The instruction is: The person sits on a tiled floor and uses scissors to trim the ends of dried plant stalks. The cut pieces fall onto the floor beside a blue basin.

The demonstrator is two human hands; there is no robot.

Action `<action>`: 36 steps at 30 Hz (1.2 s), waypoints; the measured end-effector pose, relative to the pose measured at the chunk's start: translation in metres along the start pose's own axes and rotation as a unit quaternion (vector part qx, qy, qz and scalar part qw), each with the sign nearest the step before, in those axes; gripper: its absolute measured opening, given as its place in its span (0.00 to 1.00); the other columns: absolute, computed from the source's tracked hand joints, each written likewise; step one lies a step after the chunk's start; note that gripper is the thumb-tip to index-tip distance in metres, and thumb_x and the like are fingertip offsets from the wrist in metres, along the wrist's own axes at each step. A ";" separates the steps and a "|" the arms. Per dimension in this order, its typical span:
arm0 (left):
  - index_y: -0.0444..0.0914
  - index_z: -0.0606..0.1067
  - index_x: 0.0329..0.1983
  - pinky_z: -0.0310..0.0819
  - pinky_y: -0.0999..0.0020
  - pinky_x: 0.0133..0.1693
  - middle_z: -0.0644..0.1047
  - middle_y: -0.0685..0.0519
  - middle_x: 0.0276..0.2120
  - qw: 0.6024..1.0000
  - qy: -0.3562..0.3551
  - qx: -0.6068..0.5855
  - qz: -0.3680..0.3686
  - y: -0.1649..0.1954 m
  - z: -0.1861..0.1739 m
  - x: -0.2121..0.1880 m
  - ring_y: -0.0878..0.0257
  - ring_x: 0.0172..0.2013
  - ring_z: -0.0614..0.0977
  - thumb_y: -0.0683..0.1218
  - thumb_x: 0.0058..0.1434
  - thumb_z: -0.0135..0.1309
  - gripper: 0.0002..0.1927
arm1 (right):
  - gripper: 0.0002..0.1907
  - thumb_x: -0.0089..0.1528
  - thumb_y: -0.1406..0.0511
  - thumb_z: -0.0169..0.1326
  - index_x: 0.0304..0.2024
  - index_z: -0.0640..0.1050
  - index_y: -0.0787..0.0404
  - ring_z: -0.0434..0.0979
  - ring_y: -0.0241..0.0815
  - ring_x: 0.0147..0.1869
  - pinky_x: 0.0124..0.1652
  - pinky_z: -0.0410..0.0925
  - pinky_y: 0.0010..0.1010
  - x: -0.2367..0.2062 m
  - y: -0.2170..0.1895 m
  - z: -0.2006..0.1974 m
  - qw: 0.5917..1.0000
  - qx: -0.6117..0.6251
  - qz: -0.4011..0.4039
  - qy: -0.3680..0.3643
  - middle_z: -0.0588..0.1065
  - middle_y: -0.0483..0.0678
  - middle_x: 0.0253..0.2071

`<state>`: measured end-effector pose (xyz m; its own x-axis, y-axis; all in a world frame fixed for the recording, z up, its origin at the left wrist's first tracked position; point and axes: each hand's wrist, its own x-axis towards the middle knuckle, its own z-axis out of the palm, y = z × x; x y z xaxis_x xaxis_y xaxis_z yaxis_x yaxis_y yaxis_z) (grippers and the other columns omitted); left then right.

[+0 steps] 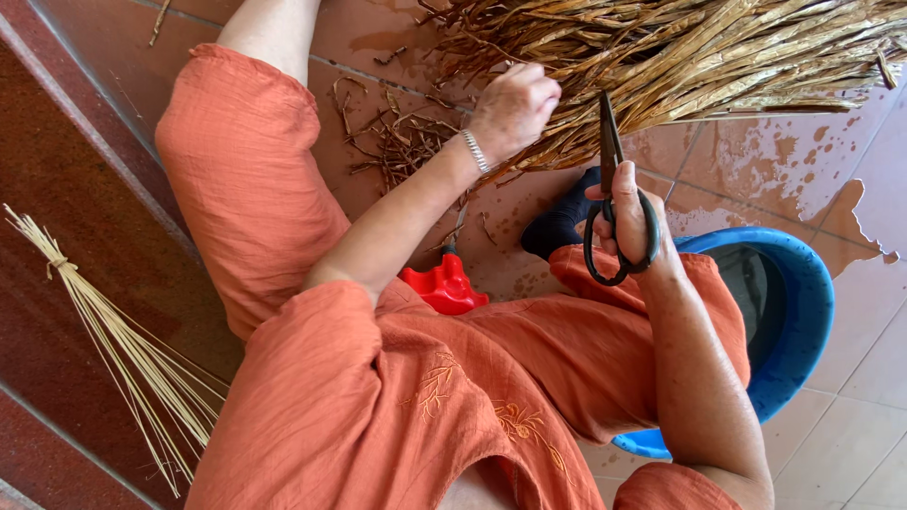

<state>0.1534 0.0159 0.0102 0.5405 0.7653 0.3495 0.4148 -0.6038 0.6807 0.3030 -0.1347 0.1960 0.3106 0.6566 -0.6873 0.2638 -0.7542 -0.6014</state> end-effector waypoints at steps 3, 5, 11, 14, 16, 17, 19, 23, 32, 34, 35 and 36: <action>0.37 0.80 0.32 0.77 0.61 0.39 0.77 0.50 0.31 0.998 -0.002 0.059 -0.005 0.011 0.017 0.020 0.59 0.36 0.79 0.45 0.55 0.62 0.07 | 0.43 0.67 0.37 0.33 0.46 0.77 0.70 0.63 0.33 0.17 0.20 0.59 0.26 0.001 0.003 0.003 1.000 0.007 0.000 -0.001 0.68 0.44 0.18; 0.37 0.80 0.30 0.75 0.56 0.38 0.77 0.49 0.30 0.992 0.000 0.126 -0.017 0.015 0.020 0.029 0.57 0.36 0.79 0.47 0.50 0.63 0.09 | 0.43 0.67 0.37 0.33 0.46 0.77 0.70 0.64 0.32 0.17 0.20 0.60 0.26 0.000 0.004 0.003 1.000 0.003 0.001 -0.003 0.68 0.44 0.18; 0.40 0.78 0.30 0.76 0.58 0.38 0.77 0.55 0.27 0.989 -0.040 -0.019 -0.144 0.010 0.009 0.031 0.63 0.32 0.80 0.42 0.61 0.58 0.04 | 0.45 0.66 0.35 0.32 0.51 0.75 0.69 0.63 0.32 0.18 0.21 0.60 0.26 -0.007 0.004 0.005 0.999 0.033 -0.037 -0.003 0.68 0.44 0.20; 0.41 0.78 0.28 0.80 0.64 0.34 0.78 0.55 0.27 0.970 0.015 -0.183 -0.158 0.006 -0.004 0.029 0.64 0.29 0.81 0.45 0.60 0.61 0.06 | 0.46 0.65 0.34 0.32 0.54 0.74 0.67 0.64 0.31 0.19 0.22 0.62 0.25 -0.010 0.003 0.007 0.995 0.089 -0.042 -0.026 0.69 0.43 0.22; 0.41 0.79 0.30 0.80 0.66 0.36 0.81 0.57 0.27 0.945 -0.005 -0.262 -0.195 0.003 -0.011 0.028 0.66 0.29 0.83 0.46 0.60 0.62 0.06 | 0.45 0.64 0.34 0.33 0.56 0.73 0.66 0.66 0.31 0.20 0.22 0.63 0.25 -0.010 0.003 0.007 0.991 0.117 -0.044 -0.045 0.70 0.42 0.23; 0.41 0.79 0.31 0.81 0.67 0.36 0.82 0.58 0.27 0.930 -0.014 -0.299 -0.215 0.002 -0.013 0.028 0.67 0.30 0.83 0.46 0.61 0.62 0.05 | 0.45 0.64 0.34 0.33 0.55 0.73 0.67 0.65 0.31 0.20 0.22 0.63 0.25 -0.010 0.003 0.007 0.992 0.114 -0.044 -0.041 0.70 0.42 0.23; 0.40 0.78 0.33 0.81 0.66 0.37 0.82 0.59 0.27 0.937 -0.007 -0.285 -0.205 -0.001 -0.014 0.026 0.67 0.30 0.83 0.45 0.63 0.60 0.05 | 0.46 0.64 0.34 0.33 0.55 0.74 0.67 0.65 0.31 0.20 0.22 0.63 0.25 -0.011 0.002 0.008 0.993 0.107 -0.043 -0.036 0.70 0.43 0.22; 0.38 0.76 0.39 0.79 0.69 0.35 0.80 0.59 0.27 0.970 0.037 -0.190 -0.150 -0.003 -0.007 0.024 0.71 0.29 0.82 0.43 0.68 0.56 0.04 | 0.45 0.67 0.35 0.33 0.54 0.74 0.70 0.64 0.32 0.20 0.23 0.62 0.25 -0.017 0.001 0.013 0.990 0.087 -0.111 0.014 0.68 0.44 0.23; 0.38 0.78 0.46 0.78 0.79 0.30 0.81 0.57 0.28 0.789 -0.076 -0.516 -0.325 0.006 -0.032 0.017 0.74 0.27 0.80 0.42 0.69 0.51 0.07 | 0.46 0.65 0.34 0.24 0.56 0.73 0.63 0.65 0.30 0.22 0.23 0.60 0.23 -0.008 -0.013 0.014 0.993 0.087 -0.018 -0.083 0.72 0.42 0.25; 0.37 0.75 0.48 0.81 0.77 0.32 0.81 0.56 0.29 0.784 -0.073 -0.531 -0.313 0.012 -0.039 0.016 0.73 0.28 0.82 0.40 0.68 0.52 0.07 | 0.46 0.64 0.33 0.24 0.55 0.74 0.62 0.65 0.31 0.21 0.22 0.57 0.25 -0.002 -0.015 0.016 0.993 0.082 -0.001 -0.080 0.71 0.43 0.24; 0.37 0.74 0.48 0.83 0.77 0.33 0.81 0.55 0.30 0.781 -0.071 -0.539 -0.308 0.015 -0.041 0.015 0.72 0.29 0.83 0.39 0.68 0.52 0.07 | 0.47 0.64 0.33 0.25 0.55 0.74 0.63 0.64 0.32 0.21 0.22 0.57 0.25 0.000 -0.016 0.017 0.992 0.091 -0.004 -0.082 0.70 0.43 0.23; 0.37 0.72 0.47 0.83 0.76 0.33 0.81 0.54 0.29 0.777 -0.071 -0.547 -0.303 0.017 -0.042 0.014 0.71 0.29 0.83 0.39 0.68 0.52 0.07 | 0.47 0.64 0.33 0.25 0.54 0.74 0.63 0.64 0.32 0.20 0.22 0.57 0.25 0.002 -0.018 0.016 0.991 0.099 -0.008 -0.084 0.70 0.43 0.23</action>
<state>0.1372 0.0256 0.0536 0.5958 0.7562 -0.2707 -0.2040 0.4685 0.8596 0.2841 -0.1198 0.1982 0.1466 0.6730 -0.7249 0.0773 -0.7384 -0.6699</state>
